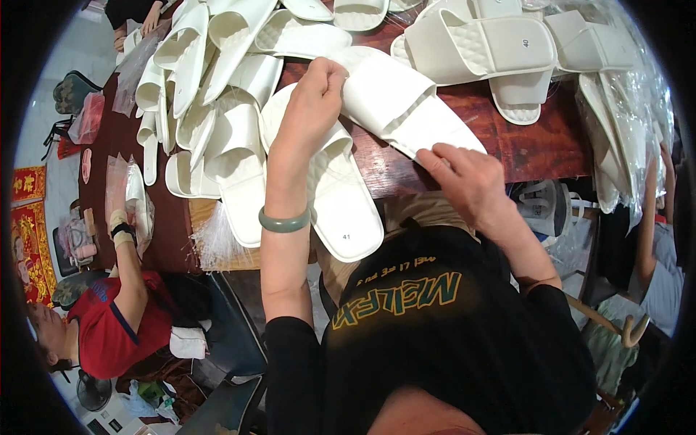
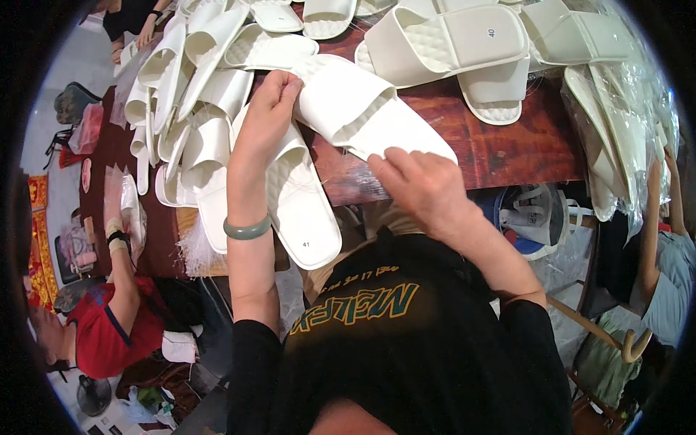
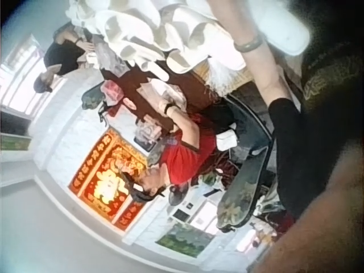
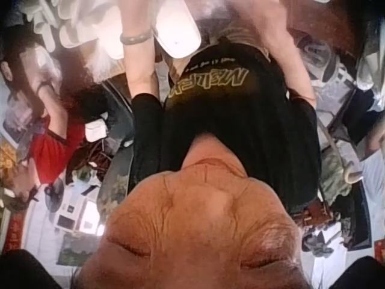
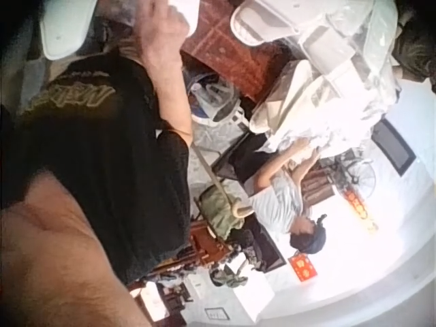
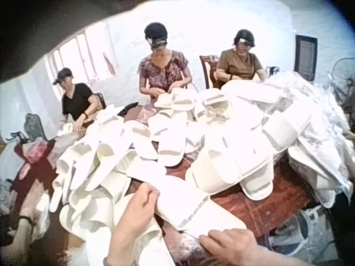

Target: Inspecting white slippers for quality and removing loose threads or imperfections.

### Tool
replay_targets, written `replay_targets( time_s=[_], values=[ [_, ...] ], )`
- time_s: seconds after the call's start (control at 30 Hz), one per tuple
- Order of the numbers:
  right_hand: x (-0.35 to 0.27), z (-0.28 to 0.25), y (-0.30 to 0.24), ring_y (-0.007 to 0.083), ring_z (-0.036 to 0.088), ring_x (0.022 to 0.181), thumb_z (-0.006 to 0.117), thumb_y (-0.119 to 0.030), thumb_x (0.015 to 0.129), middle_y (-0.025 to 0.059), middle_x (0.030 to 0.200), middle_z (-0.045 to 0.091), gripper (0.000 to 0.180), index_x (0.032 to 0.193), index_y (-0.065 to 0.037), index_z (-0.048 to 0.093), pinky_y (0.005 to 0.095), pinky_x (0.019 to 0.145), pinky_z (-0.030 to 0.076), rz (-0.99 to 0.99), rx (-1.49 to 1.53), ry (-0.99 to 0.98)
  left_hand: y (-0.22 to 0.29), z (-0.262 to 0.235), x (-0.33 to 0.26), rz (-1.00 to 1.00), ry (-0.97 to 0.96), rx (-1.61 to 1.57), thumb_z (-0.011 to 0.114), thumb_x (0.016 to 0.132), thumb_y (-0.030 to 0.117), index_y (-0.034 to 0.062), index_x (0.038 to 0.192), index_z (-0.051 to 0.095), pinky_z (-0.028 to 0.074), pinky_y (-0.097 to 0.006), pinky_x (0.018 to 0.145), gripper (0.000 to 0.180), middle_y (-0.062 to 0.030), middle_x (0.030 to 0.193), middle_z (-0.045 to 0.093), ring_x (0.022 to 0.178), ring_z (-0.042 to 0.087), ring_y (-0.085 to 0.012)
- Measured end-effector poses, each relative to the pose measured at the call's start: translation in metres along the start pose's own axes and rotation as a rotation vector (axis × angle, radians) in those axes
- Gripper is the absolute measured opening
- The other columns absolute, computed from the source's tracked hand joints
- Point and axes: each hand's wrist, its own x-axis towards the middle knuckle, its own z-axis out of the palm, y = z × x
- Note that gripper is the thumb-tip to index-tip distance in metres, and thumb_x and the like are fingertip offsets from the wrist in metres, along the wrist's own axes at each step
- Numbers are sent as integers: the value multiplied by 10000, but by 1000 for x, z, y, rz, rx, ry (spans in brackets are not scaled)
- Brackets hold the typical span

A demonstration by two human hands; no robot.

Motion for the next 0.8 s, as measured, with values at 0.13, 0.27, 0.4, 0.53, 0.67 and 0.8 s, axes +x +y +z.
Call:
replay_targets(
  time_s=[0.13, 0.27, 0.4, 0.53, 0.67, 0.8],
  values=[
    [-3, 6, -14, 178, 587, 658, 593, -70, 665, 82, 978, 607, 380, 1041, -23, 601, 290, 566, 480, -71, 77, -23, -1, 2, 0, -21, -42, 83, 443, 930, 206, -11, 978, 512, 435, -334, 770, 233, -166, 879, 604, 835, 573, -266],
    [-4, 11, -23, 132, 547, 632, 581, -124, 651, 69, 962, 570, 393, 1028, -14, 569, 264, 540, 452, -175, 0, 60, -2, 1, 0, -44, -21, 30, 447, 927, 207, -11, 980, 516, 435, -339, 770, 235, -170, 886, 606, 839, 574, -273],
    [-12, 9, -32, 184, 598, 675, 581, -59, 653, 112, 1012, 610, 417, 1065, 3, 577, 294, 565, 483, -102, 94, -42, -1, 1, 0, -64, -16, 48, 450, 925, 203, -12, 977, 518, 436, -336, 767, 231, -171, 885, 607, 819, 571, -269],
    [-12, 11, -27, 214, 608, 681, 588, -44, 644, 105, 962, 609, 363, 1005, -9, 577, 317, 571, 489, -74, 229, -82, -4, 2, 1, -72, -12, 67, 441, 927, 199, -15, 979, 512, 436, -339, 768, 231, -171, 883, 607, 809, 571, -269],
    [3, 15, 0, 225, 609, 665, 609, -52, 697, 77, 894, 610, 253, 947, -34, 573, 330, 564, 487, -85, 191, -171, -10, 2, 5, 5, 42, 31, 469, 930, 165, -29, 956, 528, 417, -253, 733, 204, -61, 850, 579, 784, 506, -126],
    [28, 25, 30, 238, 601, 648, 561, -106, 722, 85, 783, 549, 159, 846, -34, 493, 355, 535, 476, -211, 137, -52, -18, -3, 11, -84, 18, -160, 430, 943, 137, -36, 1000, 505, 452, -278, 787, 197, -102, 950, 605, 831, 553, -145]
  ],
)
